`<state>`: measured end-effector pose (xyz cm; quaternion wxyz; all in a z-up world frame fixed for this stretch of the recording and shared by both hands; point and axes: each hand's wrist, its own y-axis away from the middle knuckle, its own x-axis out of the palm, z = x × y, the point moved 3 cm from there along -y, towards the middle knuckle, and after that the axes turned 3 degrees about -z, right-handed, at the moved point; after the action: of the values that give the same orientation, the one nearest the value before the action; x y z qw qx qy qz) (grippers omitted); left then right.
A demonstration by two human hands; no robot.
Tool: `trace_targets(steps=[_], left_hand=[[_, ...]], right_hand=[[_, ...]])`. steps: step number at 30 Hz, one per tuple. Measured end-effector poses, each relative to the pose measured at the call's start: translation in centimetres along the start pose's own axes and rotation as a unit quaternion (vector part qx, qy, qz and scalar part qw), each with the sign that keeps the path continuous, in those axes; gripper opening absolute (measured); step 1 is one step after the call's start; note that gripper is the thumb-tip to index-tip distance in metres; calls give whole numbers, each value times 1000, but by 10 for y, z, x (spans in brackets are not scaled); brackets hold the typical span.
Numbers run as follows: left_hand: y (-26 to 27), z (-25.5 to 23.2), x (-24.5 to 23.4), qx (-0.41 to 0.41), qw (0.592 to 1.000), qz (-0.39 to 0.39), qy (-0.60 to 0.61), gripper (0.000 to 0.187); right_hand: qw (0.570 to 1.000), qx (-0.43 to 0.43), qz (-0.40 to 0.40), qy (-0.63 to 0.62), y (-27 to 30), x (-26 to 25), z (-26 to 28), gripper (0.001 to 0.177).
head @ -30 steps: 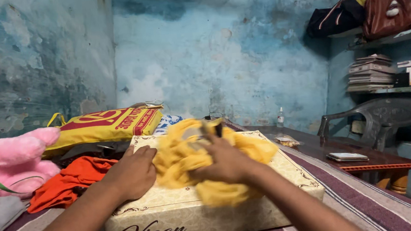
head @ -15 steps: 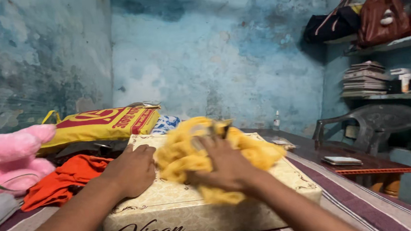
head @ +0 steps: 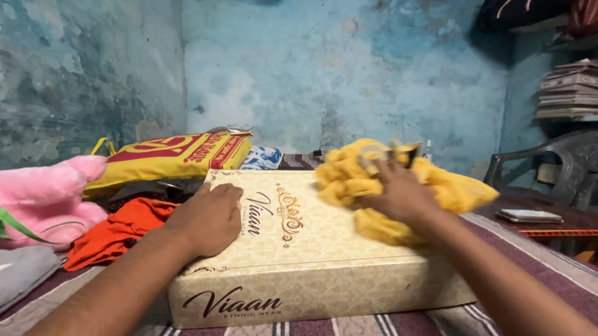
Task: The person wipes the top surface of a rectangular cardboard box labeled 'Viaan' using a yellow cloth. They repeatedly rub the cloth across the box lid, occasionally lifting and repositioning the cloth, and briefly flip the box over before continuing to wipe the top surface.
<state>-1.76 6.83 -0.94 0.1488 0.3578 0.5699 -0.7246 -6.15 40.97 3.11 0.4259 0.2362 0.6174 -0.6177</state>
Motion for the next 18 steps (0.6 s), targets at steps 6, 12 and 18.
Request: trace_targets(steps=[6,12,18], left_hand=[[0,-5,-5,-19,1000,24,4,45],[-1,4,0,-77,997,5,6,49],[5,2,-8,-248,967,58,20,60]], right_hand=[[998,26,6,55,17,-13,2,106],[974,-196,70,-89,62,-12,105,102],[958,-273,43,-80,52,2,134,101]])
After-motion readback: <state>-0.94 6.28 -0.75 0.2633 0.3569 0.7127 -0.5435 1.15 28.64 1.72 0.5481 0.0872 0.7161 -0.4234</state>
